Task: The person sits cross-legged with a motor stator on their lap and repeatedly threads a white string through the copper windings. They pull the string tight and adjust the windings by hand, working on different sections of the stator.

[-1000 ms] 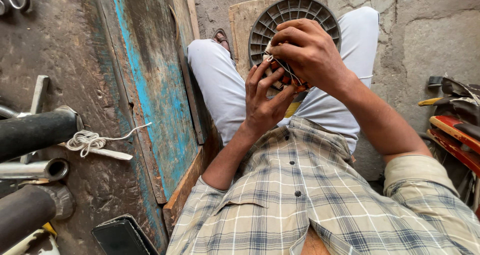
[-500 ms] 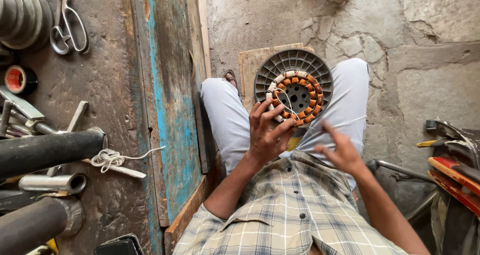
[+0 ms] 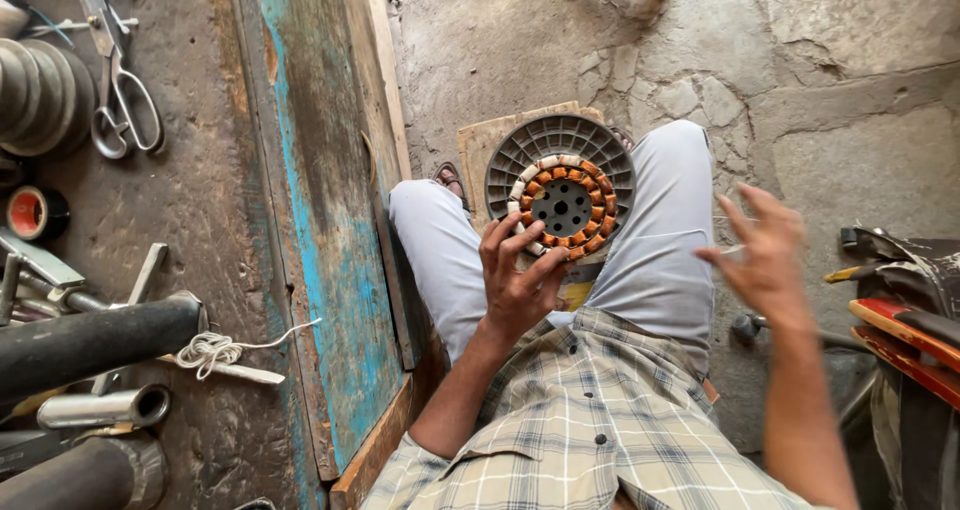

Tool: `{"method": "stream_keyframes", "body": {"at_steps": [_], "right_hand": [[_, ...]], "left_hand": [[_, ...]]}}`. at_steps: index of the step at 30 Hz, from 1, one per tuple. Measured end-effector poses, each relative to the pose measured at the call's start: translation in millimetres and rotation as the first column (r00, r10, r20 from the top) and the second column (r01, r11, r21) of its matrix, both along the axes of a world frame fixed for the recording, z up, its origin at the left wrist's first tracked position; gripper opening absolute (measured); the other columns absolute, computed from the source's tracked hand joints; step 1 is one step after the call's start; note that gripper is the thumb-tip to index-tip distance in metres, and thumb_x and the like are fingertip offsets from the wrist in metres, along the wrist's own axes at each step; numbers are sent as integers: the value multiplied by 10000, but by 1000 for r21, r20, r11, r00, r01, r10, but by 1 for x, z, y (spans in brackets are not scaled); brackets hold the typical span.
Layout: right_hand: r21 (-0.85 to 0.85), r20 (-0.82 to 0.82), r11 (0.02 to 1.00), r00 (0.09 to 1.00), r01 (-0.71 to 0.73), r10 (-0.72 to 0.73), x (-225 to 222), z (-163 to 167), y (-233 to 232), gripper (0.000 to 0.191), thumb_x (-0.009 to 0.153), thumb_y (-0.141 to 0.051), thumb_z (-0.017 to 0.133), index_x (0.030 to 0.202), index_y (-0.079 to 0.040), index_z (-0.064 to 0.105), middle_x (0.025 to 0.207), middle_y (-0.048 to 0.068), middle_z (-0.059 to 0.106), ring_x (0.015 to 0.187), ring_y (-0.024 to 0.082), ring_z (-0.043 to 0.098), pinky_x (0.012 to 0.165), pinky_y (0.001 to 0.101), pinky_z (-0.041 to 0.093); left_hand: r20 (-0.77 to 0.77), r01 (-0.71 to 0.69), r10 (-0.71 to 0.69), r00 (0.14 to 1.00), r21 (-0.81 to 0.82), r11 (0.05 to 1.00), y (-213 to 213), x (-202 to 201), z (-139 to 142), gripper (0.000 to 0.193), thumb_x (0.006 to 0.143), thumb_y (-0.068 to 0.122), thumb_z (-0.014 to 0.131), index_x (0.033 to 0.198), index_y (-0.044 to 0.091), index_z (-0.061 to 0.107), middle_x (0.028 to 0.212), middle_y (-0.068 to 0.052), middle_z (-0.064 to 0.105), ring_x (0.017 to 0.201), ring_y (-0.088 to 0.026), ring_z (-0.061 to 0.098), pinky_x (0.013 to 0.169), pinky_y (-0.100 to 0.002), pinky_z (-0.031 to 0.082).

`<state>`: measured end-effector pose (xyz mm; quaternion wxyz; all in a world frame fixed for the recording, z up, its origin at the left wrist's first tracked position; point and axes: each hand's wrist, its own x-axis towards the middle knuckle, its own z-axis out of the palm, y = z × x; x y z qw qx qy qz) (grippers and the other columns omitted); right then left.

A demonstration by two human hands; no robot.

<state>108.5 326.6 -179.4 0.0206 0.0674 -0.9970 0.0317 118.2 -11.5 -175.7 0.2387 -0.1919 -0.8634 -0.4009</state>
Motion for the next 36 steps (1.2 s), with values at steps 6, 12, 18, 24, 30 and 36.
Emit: {"method": "stream_keyframes", "body": {"at_steps": [6, 12, 18, 24, 30, 36], "right_hand": [[-752, 297, 635, 768, -179, 568, 22, 27, -109, 341, 929, -357, 731, 1174, -131, 659, 963, 54, 760, 876, 218, 777, 789, 371, 629], [-567, -472, 439, 712, -697, 521, 23, 86, -129, 207, 965, -310, 642, 909, -114, 679, 931, 186, 706, 913, 362, 672, 848, 469, 537], [-929, -284, 15, 734, -371, 617, 19, 52, -154, 389, 1119, -322, 449, 904, -38, 604, 715, 28, 611, 693, 198, 578, 821, 422, 469], [-973, -225, -174, 813, -154, 537, 31, 28, -155, 438, 1139, -310, 434, 771, -102, 547, 674, 8, 523, 625, 176, 471, 752, 382, 436], [-961, -255, -74, 749, -267, 611, 17, 52, -172, 425, 1120, -296, 467, 763, -83, 554, 713, 46, 498, 663, 222, 500, 723, 388, 421], [-933, -282, -39, 663, -357, 694, 6, 68, -181, 398, 1104, -291, 491, 786, -69, 578, 707, 54, 509, 651, 234, 524, 701, 400, 416]], "left_hand": [[62, 76, -79, 995, 48, 996, 7, -6, 16, 329, 809, 156, 890, 1098, 191, 738, 1353, -44, 571, 1440, -323, 428, 1270, -522, 352], [126, 191, -188, 974, -9, 982, -7, -15, 22, 285, 813, 171, 875, 1063, 186, 739, 1311, -15, 622, 1434, -290, 470, 1299, -530, 312], [83, 191, -188, 979, -27, 981, -11, -13, 18, 246, 854, 213, 858, 1075, 206, 752, 1328, 9, 644, 1440, -260, 495, 1317, -505, 332], [94, 214, -215, 972, 26, 977, -18, -23, 16, 225, 853, 262, 853, 1046, 228, 741, 1322, 30, 652, 1434, -252, 496, 1300, -513, 333], [99, 245, -244, 965, 4, 969, -39, -34, 29, 199, 871, 199, 833, 1049, 227, 750, 1330, 20, 656, 1429, -269, 506, 1298, -516, 329], [89, 294, -297, 951, 42, 955, -43, -33, 37, 211, 849, 189, 855, 1022, 199, 736, 1212, 41, 688, 1339, -249, 564, 1297, -545, 306]]}}
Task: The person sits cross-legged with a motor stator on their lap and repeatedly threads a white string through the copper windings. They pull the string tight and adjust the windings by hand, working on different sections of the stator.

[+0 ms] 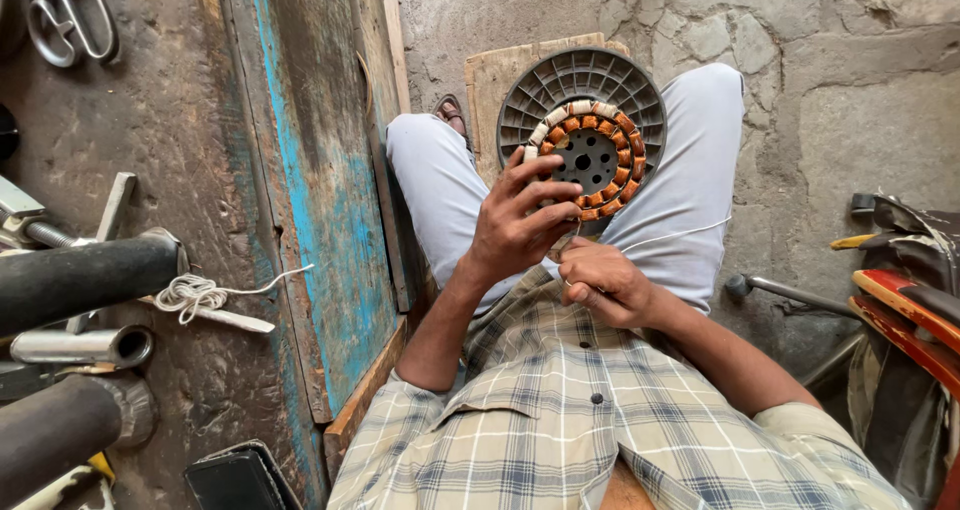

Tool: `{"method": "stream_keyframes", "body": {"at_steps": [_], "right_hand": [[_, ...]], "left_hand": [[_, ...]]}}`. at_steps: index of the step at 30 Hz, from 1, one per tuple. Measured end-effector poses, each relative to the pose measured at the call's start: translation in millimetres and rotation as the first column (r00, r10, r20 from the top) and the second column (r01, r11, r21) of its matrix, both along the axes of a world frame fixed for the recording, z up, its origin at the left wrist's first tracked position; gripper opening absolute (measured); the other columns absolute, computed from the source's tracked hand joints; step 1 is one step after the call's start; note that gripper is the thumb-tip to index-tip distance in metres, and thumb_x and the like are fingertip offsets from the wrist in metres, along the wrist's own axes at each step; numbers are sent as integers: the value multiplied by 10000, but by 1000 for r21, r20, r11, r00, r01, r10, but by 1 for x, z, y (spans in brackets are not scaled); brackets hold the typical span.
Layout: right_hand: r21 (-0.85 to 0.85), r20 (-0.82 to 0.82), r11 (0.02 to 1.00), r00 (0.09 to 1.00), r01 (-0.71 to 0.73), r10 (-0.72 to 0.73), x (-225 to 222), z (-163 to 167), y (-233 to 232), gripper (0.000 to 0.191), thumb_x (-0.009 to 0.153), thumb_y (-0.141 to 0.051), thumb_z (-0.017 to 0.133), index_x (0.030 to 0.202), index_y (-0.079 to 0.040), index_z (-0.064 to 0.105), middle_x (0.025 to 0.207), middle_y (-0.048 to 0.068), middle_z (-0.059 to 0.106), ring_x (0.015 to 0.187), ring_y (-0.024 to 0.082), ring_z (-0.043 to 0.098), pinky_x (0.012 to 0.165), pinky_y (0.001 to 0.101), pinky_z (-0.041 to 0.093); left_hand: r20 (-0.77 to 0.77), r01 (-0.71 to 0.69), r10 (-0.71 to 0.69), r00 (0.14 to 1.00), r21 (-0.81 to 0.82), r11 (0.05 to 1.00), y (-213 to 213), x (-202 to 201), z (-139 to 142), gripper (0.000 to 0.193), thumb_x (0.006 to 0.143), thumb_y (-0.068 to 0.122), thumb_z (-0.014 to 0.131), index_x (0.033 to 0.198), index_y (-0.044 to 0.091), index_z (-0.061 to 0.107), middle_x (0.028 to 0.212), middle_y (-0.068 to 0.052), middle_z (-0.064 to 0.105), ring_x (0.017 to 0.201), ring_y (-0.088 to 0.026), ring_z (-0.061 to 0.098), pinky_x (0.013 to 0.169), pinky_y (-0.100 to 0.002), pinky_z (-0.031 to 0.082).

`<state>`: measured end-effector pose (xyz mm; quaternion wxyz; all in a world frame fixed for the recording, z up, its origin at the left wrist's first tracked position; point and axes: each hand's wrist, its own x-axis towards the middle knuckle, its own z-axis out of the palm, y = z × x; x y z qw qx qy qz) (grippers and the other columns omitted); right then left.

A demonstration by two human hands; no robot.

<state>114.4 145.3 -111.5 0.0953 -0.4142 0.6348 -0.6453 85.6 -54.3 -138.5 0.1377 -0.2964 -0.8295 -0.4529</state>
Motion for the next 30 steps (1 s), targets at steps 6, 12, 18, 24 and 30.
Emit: {"method": "stream_keyframes", "body": {"at_steps": [6, 12, 18, 24, 30], "right_hand": [[-11, -79, 999, 996, 50, -50, -4, 9, 4, 385, 1104, -270, 500, 780, -67, 550, 700, 62, 479, 643, 245, 484, 723, 410, 430], [-22, -22, 999, 999, 44, -45, -20, 3, 10, 374, 1102, -250, 489, 787, -64, 564, 691, 65, 473, 629, 237, 455, 712, 404, 398], [-40, 42, 998, 998, 45, -43, -25, -10, 16, 367, 1092, -258, 500, 792, -62, 580, 687, 57, 479, 646, 236, 479, 714, 401, 403], [-17, 21, 1000, 1000, 19, -19, -26, -20, 20, 363, 1097, -248, 517, 796, -52, 571, 718, 78, 497, 679, 266, 507, 739, 403, 435], [-12, 77, 998, 995, -57, 58, -16, -22, 22, 344, 1067, -233, 532, 788, -43, 602, 694, 75, 487, 668, 261, 510, 713, 408, 435]], "left_hand": [[-94, 28, -28, 995, 4, 1000, 7, -10, -2, 161, 855, 139, 862, 914, 148, 712, 1082, 23, 696, 1275, -219, 622, 1307, -587, 307], [37, 116, -115, 993, -24, 993, 2, -35, 8, 222, 823, 215, 891, 942, 155, 714, 1214, 23, 640, 1347, -185, 552, 1330, -555, 290], [96, -147, 132, 987, 183, 972, 11, -39, 4, 841, 669, 402, 925, 1362, 190, 499, 1572, -112, 293, 1492, -361, 276, 1303, -504, 234], [619, -315, -63, 783, 481, 818, 32, -10, -38, 1247, 674, 292, 982, 1612, 40, 200, 1578, -170, 392, 1418, -257, 517, 1225, -417, 469], [539, -334, 30, 842, 476, 813, 31, 19, -68, 1076, 674, 174, 1009, 1528, 17, 374, 1397, -158, 616, 1284, -229, 652, 1133, -353, 576]]}}
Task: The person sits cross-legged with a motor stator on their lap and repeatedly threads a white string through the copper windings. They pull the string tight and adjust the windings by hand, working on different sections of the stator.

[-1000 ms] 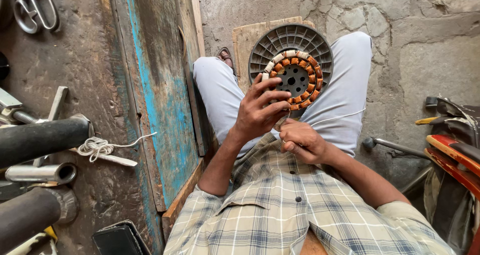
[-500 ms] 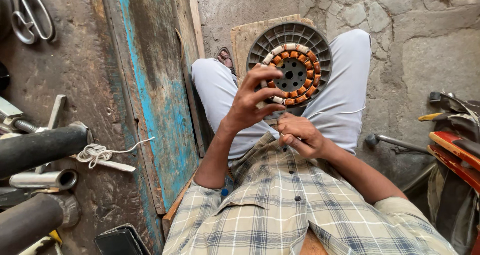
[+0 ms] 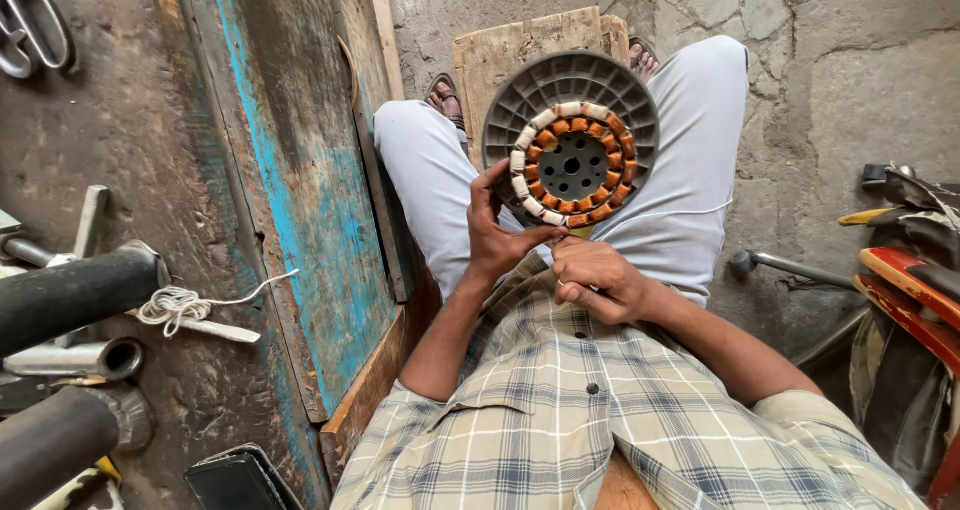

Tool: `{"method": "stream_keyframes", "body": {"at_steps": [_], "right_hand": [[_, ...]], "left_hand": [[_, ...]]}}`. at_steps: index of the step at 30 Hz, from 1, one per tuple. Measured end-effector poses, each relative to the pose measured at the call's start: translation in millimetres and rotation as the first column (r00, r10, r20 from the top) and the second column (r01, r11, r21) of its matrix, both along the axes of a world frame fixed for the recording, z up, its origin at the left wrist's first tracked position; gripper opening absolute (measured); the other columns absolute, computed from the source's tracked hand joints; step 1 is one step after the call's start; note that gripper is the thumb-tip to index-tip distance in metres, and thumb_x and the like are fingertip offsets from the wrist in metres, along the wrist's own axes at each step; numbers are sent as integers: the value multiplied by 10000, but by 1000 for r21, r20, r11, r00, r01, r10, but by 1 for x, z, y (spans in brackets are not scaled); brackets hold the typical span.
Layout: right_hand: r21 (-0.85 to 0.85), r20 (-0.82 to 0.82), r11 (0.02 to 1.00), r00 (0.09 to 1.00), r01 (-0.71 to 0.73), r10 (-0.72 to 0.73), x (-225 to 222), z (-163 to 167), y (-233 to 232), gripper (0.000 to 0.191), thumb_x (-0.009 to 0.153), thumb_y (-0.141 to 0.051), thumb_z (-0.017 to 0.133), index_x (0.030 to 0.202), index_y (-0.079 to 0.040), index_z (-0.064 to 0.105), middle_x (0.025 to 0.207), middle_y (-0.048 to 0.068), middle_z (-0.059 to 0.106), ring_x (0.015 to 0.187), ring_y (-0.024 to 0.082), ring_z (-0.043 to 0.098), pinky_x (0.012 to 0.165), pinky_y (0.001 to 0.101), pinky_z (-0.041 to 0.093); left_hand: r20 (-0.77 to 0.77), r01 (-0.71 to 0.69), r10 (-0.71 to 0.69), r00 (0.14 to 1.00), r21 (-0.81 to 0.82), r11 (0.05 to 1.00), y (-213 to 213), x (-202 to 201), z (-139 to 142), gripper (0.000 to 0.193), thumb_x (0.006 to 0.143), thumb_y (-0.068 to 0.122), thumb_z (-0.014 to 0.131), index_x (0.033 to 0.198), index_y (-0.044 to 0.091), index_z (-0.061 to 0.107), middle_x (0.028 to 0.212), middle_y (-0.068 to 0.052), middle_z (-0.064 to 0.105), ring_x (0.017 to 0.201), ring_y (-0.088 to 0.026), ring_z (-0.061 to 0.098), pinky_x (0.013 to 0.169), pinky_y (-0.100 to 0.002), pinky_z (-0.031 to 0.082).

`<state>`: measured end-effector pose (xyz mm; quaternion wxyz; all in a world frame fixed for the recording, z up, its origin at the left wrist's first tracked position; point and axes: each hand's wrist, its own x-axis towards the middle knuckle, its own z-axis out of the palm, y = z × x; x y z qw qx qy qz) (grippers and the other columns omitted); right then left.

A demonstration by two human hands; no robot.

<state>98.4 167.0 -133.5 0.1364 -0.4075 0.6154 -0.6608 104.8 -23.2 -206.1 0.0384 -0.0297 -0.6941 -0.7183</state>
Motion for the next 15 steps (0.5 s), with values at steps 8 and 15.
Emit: {"method": "stream_keyframes", "body": {"at_steps": [8, 15], "right_hand": [[-43, -78, 999, 997, 21, -24, 2, 10, -11, 369, 1099, -237, 513, 799, -39, 594, 715, 80, 513, 713, 280, 538, 777, 422, 453], [-61, -38, 994, 995, 88, -90, 15, 17, -16, 402, 1109, -259, 481, 786, -49, 593, 712, 61, 587, 719, 266, 582, 874, 445, 514]], "left_hand": [[43, 1, 3, 999, -93, 996, -11, 3, 18, 1079, 737, 307, 963, 1560, 21, 327, 1417, -144, 585, 1310, -236, 615, 1159, -360, 525], [-5, -88, 89, 996, -254, 963, -8, 14, 26, 1069, 732, 367, 947, 1556, 63, 338, 1451, -136, 439, 1349, -260, 527, 1179, -379, 476]]}}
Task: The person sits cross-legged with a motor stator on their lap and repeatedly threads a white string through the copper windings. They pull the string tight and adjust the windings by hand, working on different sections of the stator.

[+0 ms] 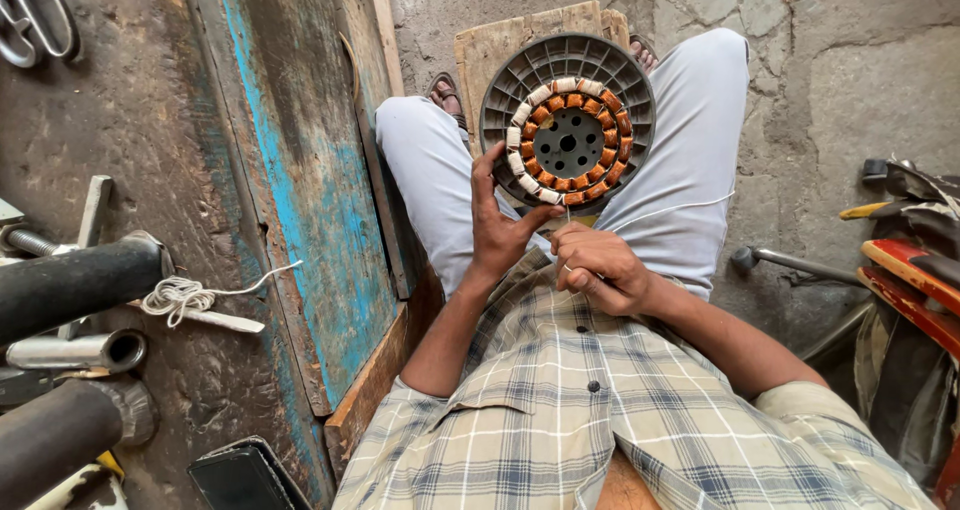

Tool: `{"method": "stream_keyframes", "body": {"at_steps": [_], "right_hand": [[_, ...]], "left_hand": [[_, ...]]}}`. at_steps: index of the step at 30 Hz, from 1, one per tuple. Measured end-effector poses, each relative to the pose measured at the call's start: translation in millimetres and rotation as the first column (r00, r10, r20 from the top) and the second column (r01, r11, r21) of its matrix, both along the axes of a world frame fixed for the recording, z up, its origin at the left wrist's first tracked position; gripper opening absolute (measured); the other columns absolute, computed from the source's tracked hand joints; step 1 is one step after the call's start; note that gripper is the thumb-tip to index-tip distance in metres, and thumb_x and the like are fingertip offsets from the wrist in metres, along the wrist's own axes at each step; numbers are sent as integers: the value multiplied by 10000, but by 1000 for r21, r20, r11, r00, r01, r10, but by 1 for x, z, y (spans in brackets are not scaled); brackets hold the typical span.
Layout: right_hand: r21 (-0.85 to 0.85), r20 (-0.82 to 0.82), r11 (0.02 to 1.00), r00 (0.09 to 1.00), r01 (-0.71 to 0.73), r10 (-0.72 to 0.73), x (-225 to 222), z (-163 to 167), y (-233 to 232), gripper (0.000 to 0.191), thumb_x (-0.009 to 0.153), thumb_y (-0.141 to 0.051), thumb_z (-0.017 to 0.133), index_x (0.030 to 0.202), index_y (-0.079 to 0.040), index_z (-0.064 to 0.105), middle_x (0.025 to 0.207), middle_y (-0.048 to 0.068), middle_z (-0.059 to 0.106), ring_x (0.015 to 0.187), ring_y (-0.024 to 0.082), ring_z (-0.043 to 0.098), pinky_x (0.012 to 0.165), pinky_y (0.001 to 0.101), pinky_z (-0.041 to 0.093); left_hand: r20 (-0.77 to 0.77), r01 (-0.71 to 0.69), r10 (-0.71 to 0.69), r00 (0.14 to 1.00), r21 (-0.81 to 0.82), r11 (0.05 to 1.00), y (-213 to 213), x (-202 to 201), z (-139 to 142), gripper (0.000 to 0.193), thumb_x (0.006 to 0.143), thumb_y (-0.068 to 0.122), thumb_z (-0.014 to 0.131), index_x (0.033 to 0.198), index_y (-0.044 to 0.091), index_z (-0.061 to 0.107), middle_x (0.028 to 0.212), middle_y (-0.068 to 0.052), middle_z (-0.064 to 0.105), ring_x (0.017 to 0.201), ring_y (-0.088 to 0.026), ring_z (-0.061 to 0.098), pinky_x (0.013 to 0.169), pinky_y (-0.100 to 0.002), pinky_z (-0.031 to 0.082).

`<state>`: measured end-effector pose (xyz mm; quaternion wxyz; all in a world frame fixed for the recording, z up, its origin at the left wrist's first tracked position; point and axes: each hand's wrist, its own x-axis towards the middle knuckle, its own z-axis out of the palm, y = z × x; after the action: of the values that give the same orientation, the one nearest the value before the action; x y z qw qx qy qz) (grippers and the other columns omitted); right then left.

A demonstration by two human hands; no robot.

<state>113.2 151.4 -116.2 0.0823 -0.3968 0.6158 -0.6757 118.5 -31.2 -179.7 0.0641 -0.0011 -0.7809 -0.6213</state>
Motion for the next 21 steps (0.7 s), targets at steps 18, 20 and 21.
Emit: {"method": "stream_keyframes", "body": {"at_steps": [18, 20, 21], "right_hand": [[468, -262, 874, 965, 131, -4, 62, 9, 16, 114, 906, -180, 725, 893, -84, 666, 739, 57, 581, 698, 236, 580, 684, 398, 479], [517, -235, 846, 972, 133, -9, 65, -4, 25, 177, 889, -209, 736, 818, -71, 651, 702, 82, 576, 672, 256, 584, 655, 413, 472], [540, -224, 831, 974, 137, -15, 65, -10, 32, 212, 881, -223, 741, 781, -64, 643, 684, 94, 574, 659, 266, 586, 640, 420, 468]], "left_hand": [[-272, -214, 156, 950, -199, 956, -1, 27, 6, 848, 854, 333, 842, 1498, 67, 358, 1481, -147, 368, 1430, -319, 397, 1207, -472, 382], [-517, -261, 134, 845, -181, 948, 6, 35, 15, 561, 1000, 219, 791, 1433, 134, 443, 1439, -102, 412, 1382, -269, 463, 1146, -420, 450], [-609, -61, -59, 791, -174, 983, 9, 42, 19, 433, 959, 175, 752, 1322, 138, 521, 1309, -105, 524, 1247, -269, 542, 1079, -443, 495]]}}
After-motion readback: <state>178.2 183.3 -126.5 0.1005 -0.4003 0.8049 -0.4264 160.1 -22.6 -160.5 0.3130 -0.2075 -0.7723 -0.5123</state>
